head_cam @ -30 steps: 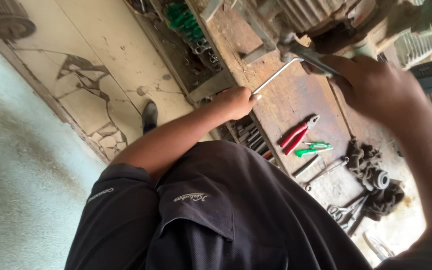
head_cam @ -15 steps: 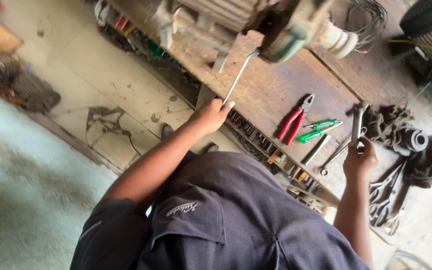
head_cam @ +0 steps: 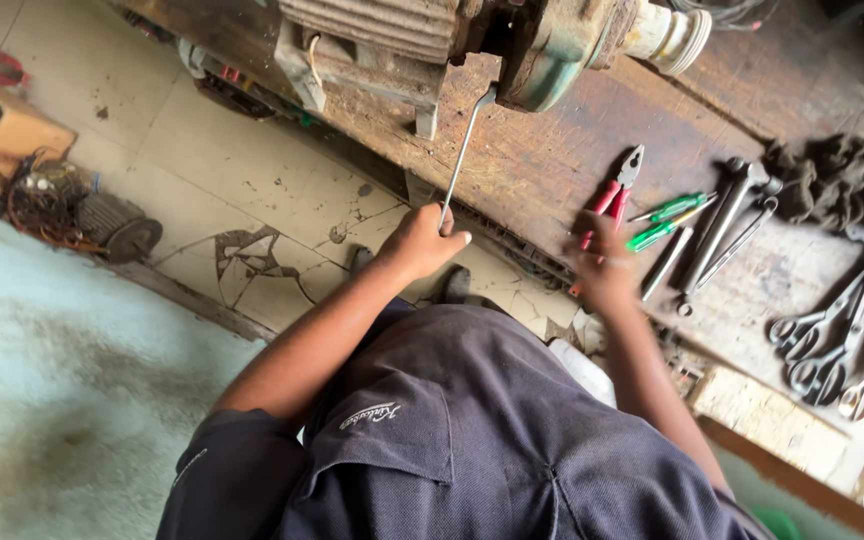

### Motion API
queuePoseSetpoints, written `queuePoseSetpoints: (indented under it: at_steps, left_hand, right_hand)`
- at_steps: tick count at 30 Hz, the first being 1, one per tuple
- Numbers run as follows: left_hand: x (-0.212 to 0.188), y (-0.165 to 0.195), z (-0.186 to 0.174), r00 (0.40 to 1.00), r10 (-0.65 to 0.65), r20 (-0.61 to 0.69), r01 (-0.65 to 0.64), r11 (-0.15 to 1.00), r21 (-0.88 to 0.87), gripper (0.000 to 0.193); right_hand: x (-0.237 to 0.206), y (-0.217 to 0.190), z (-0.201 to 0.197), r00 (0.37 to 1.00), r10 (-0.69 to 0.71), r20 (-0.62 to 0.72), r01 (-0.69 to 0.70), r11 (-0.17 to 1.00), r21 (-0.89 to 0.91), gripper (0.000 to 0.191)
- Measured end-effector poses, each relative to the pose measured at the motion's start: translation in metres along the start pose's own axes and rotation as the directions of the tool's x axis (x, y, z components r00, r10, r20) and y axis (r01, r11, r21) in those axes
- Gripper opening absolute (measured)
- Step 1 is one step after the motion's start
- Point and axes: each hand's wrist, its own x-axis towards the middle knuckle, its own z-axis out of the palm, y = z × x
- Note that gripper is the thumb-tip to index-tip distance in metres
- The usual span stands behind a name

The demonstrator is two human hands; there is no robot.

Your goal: The person works on an electric motor at a cluttered workbench. They pick up a hammer and strike the motor housing, use a wrench on its parts, reposition and turn the motor on the bench, then hold a metal rod against the motor and hammer the rod repeatedly.

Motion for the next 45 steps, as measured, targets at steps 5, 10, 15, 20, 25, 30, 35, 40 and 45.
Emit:
queuePoseSetpoints:
  at_steps: [5, 10, 15, 20, 25, 30, 35, 40, 45]
  left_hand:
    - [0.005, -0.013, 0.002, 0.997, 0.053, 0.063, -0.052, 0.998, -0.018, 0.028]
    - [0.010, -0.012, -0.007, 0.974, 0.058, 0.218, -0.035, 0.994, -0.104, 0.046]
    - [0.025, 0.001, -0.070, 0.829, 0.147, 0.540, -0.314, 0.921, 0.230, 0.056]
    - [0.059, 0.032, -0.137, 0.858, 0.459, 0.232, -0.514, 0.761, 0.395, 0.076]
    - [0.113, 0.066, -0.113, 0.899, 0.319, 0.301, -0.384, 0.903, 0.191, 0.061]
    - [0.133, 0.042, -0.112, 0.843, 0.301, 0.446, -0.207, 0.946, -0.249, 0.048]
    - [0.115, 0.025, -0.122, 0.799, 0.367, 0.476, -0.176, 0.900, -0.398, 0.065]
    - [0.122, 0.042, -0.142, 0.672, 0.473, 0.569, -0.334, 0.880, -0.338, 0.075]
    - [0.136, 0.034, -0.152, 0.550, 0.563, 0.617, -0.494, 0.815, -0.303, 0.082]
  right_hand:
    - [0.041, -0.096, 0.100, 0.961, -0.219, 0.170, 0.059, 0.762, 0.644, 0.047]
    - [0.067, -0.139, 0.147, 0.999, 0.022, 0.041, -0.047, 0.450, 0.892, 0.026]
    - [0.058, -0.143, 0.179, 0.977, 0.157, -0.141, 0.074, 0.370, 0.926, 0.024]
    - [0.065, -0.150, 0.198, 0.950, 0.163, -0.265, 0.197, 0.345, 0.918, 0.027]
    - [0.070, -0.155, 0.204, 0.961, 0.175, -0.215, 0.170, 0.238, 0.956, 0.023]
    - [0.066, -0.150, 0.209, 0.975, 0.148, -0.169, 0.130, 0.242, 0.962, 0.023]
    - [0.066, -0.150, 0.206, 0.972, 0.163, -0.168, 0.128, 0.232, 0.964, 0.024]
    - [0.055, -0.155, 0.198, 0.972, 0.203, -0.117, 0.051, 0.306, 0.951, 0.022]
    - [0.024, -0.162, 0.223, 0.917, 0.356, -0.179, 0.036, 0.375, 0.926, 0.021]
